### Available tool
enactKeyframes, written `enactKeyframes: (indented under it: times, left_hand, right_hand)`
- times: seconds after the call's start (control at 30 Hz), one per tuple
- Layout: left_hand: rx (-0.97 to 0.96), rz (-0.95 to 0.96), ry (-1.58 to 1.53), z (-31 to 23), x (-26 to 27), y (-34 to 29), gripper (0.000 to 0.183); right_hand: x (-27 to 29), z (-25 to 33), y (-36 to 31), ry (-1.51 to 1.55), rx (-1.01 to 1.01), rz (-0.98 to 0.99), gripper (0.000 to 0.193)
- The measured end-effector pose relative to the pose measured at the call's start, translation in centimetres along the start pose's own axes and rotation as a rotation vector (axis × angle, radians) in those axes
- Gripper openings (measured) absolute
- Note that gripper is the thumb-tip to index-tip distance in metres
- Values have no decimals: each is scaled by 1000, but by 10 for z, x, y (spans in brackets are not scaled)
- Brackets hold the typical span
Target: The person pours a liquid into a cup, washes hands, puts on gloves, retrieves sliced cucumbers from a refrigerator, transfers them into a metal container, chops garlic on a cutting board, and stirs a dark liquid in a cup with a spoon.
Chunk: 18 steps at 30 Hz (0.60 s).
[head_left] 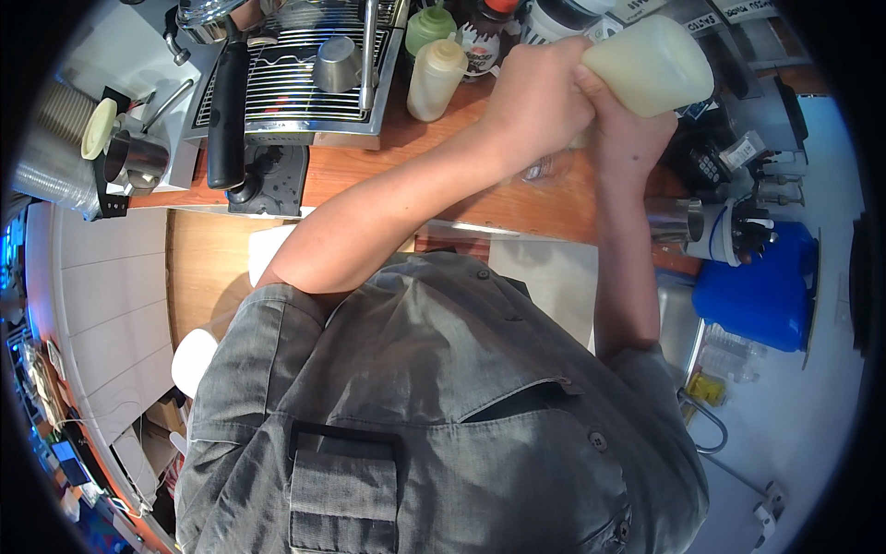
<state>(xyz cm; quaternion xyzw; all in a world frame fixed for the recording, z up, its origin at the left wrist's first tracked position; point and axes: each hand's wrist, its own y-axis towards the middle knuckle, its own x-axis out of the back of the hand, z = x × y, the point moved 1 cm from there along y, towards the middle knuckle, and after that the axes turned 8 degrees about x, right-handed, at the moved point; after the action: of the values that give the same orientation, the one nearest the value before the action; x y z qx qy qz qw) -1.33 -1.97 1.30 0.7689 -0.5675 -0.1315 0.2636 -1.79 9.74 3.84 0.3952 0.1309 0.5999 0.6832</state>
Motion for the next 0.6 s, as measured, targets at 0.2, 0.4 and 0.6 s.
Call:
enactKeyframes:
  times: [0.2,0.4,0.6]
  left_hand:
    - [-16,-10,9,0,-6,2,20]
    - [-41,-54,106,-4,-7,3,17]
    - [69,8,153,-3,-8,2,30]
  right_hand:
    - [4,-2,1,8,-3,-5,33]
    - [4,-8,2,17,-13,-6,36]
    - [5,-23,2,35,46,-3,30]
